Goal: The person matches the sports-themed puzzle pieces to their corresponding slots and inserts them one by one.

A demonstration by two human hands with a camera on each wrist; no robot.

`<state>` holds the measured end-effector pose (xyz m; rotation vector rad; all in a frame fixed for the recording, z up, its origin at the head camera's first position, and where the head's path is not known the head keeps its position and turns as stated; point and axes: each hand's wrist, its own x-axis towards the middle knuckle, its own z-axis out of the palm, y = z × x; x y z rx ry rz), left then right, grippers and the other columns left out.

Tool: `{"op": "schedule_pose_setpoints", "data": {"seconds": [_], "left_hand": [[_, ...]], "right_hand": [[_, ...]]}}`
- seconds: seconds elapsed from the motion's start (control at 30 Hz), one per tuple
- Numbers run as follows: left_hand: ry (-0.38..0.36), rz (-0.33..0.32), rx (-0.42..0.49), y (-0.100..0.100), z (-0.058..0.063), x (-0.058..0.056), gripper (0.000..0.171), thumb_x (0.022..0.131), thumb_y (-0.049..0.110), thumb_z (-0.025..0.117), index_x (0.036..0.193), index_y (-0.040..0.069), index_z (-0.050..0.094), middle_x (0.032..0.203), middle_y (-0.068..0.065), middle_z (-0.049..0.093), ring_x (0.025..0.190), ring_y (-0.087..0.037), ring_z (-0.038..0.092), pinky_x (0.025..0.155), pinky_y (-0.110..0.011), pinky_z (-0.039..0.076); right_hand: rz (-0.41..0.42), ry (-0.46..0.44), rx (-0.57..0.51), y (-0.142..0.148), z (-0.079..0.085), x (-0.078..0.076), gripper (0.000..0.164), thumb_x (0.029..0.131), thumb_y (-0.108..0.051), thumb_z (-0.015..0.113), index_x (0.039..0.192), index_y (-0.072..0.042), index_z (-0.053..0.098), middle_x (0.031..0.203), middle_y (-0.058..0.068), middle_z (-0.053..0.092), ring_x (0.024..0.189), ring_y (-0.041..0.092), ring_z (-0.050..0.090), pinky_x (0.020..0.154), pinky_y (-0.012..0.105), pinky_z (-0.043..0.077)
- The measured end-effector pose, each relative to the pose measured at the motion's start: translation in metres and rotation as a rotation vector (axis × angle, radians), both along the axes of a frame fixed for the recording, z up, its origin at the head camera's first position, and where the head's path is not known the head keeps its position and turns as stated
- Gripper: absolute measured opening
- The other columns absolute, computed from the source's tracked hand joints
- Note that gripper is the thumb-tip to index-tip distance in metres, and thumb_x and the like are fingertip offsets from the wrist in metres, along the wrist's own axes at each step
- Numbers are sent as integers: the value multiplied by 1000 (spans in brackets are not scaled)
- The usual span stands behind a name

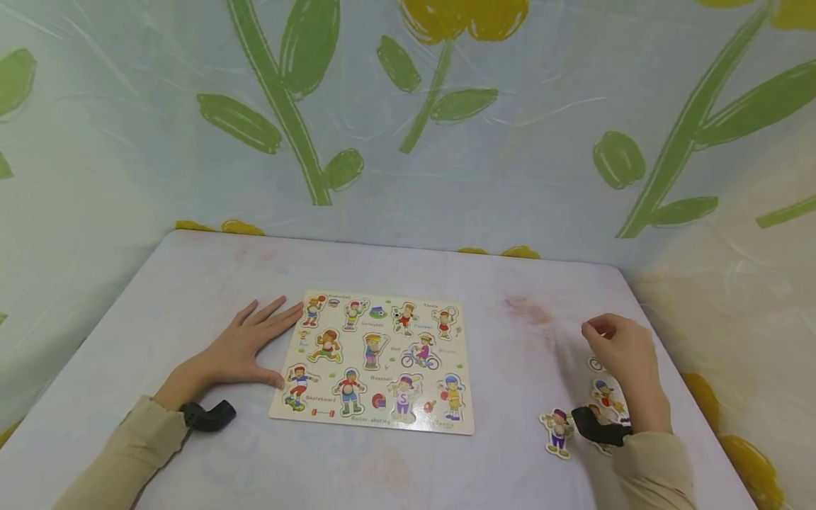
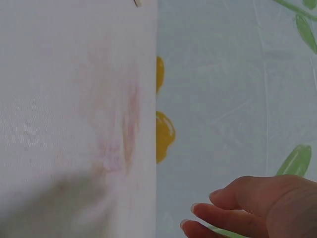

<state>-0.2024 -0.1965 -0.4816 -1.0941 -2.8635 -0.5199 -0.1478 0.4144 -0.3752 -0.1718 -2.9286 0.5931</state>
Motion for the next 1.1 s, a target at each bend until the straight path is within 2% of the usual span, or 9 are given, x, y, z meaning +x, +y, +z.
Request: {"op": "schedule_pose_setpoints", "data": {"seconds": [0.2,0.33,0.47,0.57,0.83,1.1], "left_hand": [[3,-1,-8,1,-1,-1,124,64,89,61,159,19,24,164,3,23,151,-31,11,117,-61,2],[8,-8,-3,1,-1,-1,123,64,88,62,159,18,25,164,2,24,151,-32,12,117,-62,3],[6,-9,-12,2,0,-1,124,64,88,61,159,18,24,164,3,23,151,-31,11,117,-61,1],[6,-6,-17,2,0,-1,124,65,88,61,159,18,24,164,2,22,151,-32,11,117,-61,2],[13,-1,-22,1,-1,-1,123,65,88,60,159,18,24,164,2,23,151,-32,12,117,-62,3],[35,-7,-1,0,-2,0,123,64,88,61,159,17,26,163,0,26,150,-33,14,116,-63,5]], "right_hand": [[23,-76,34,32,-4,5,30,95,-19,60,96,9,70,80,17,68,71,27,59,54,31,45],[37,-197,64,47,-4,8,32,93,-20,64,94,11,69,81,19,68,72,29,59,55,32,44],[28,-343,58,55,-5,8,41,91,-27,68,99,14,66,80,15,67,72,27,58,56,32,44],[14,-401,37,59,-7,4,45,90,-30,70,101,14,66,80,13,67,73,26,58,59,34,46],[-49,-287,38,60,-23,0,34,85,-24,75,87,10,72,70,7,66,77,35,53,61,36,39],[-101,-322,-6,61,-23,-1,39,84,-30,76,87,9,73,74,9,66,85,41,48,65,40,38]]}}
